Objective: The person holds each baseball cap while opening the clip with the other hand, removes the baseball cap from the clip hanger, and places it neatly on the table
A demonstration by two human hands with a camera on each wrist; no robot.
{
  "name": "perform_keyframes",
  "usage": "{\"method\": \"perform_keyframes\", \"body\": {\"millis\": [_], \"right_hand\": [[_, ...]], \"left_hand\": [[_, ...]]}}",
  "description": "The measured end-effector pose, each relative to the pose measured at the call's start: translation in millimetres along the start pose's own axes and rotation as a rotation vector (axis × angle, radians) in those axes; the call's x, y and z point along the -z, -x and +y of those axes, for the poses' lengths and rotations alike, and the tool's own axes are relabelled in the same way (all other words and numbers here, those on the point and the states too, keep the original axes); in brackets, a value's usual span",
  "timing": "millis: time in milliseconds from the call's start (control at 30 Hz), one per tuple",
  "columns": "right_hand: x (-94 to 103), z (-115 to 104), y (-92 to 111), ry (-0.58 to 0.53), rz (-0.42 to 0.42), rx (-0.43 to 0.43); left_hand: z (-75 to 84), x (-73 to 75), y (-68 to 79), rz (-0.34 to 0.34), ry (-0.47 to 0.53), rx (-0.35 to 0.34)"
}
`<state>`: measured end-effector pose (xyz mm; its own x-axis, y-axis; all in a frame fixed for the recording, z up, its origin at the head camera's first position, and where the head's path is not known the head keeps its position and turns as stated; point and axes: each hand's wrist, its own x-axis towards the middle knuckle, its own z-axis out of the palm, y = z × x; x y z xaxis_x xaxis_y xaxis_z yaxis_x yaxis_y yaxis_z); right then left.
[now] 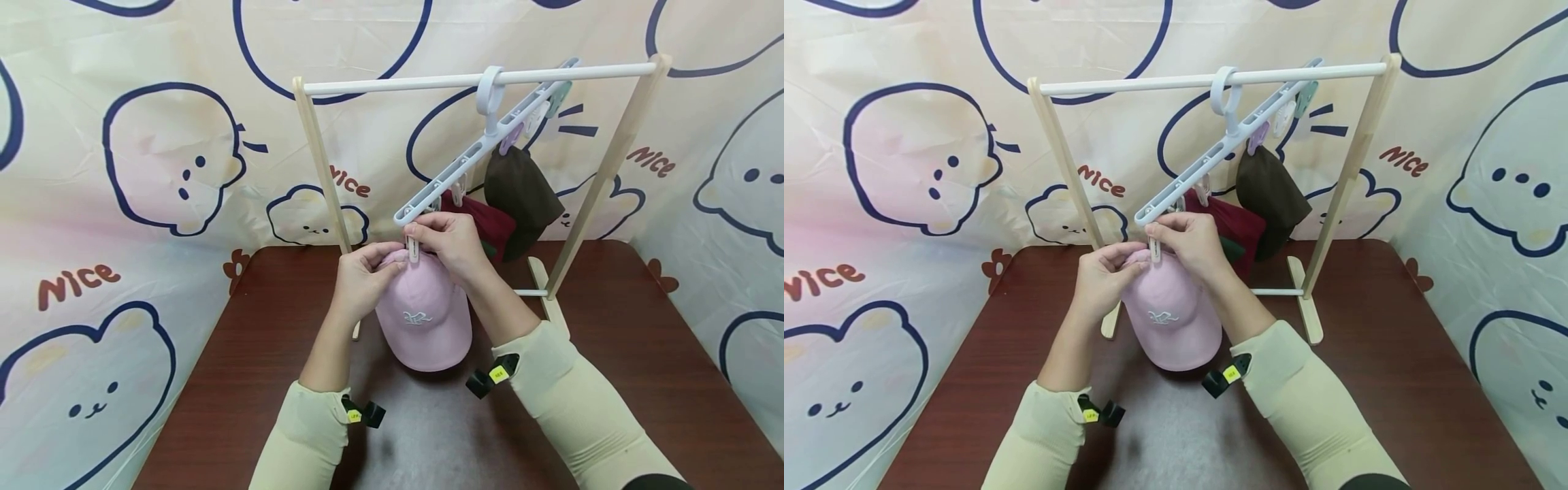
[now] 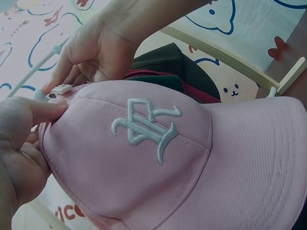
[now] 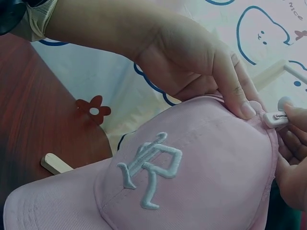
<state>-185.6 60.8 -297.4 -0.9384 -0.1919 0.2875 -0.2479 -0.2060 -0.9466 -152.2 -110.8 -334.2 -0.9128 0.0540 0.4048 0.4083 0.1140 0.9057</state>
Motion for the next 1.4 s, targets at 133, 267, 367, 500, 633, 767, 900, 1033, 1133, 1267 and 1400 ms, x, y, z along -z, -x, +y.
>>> {"method": "perform_keyframes", "body": {"millis": [133,267,367,500,633,767,900,1033,1133,1267,1400], "right_hand": [[0.2,0.7,-0.1,0.020,0.004,-0.003],[-0.1,1.4,-0.5,0.052,-0.009,0.019],[-0.1,1.3,-1.1,0.081,-0.014,0.041],[0.9,1.4,-2.2,0.114,-0.010,0.055],[0.9,0.9,-3.0,0.137,-0.009,0.057],[0.3,1.2,-2.8,0.152,-0.006,0.046],[0.2,2.3,-2.3,0.160,0.012,0.032],[0.4,2.0,-1.9,0.164,0.020,0.021],[0.4,1.8,-1.0,0.171,0.022,0.005],[0.8,1.0,0.4,0.186,0.027,-0.024],[1.1,-0.3,0.9,0.212,0.015,-0.030]], "left_hand": [[-0.4,2.2,2.3,-0.023,0.001,0.019],[-1.3,6.7,5.0,-0.051,-0.024,0.027],[-1.3,10.0,6.5,-0.078,-0.049,0.026],[-0.1,13.3,7.1,-0.099,-0.079,0.012],[1.0,18.4,7.2,-0.090,-0.094,0.028],[1.8,25.1,7.3,-0.085,-0.094,0.056],[4.6,33.1,8.4,-0.093,-0.103,0.059],[10.9,44.7,10.1,-0.081,-0.113,0.029],[13.7,54.7,11.4,-0.058,-0.118,0.001],[13.2,67.7,12.1,-0.017,-0.123,-0.008],[12.5,79.7,12.8,0.031,-0.146,0.011]]}}
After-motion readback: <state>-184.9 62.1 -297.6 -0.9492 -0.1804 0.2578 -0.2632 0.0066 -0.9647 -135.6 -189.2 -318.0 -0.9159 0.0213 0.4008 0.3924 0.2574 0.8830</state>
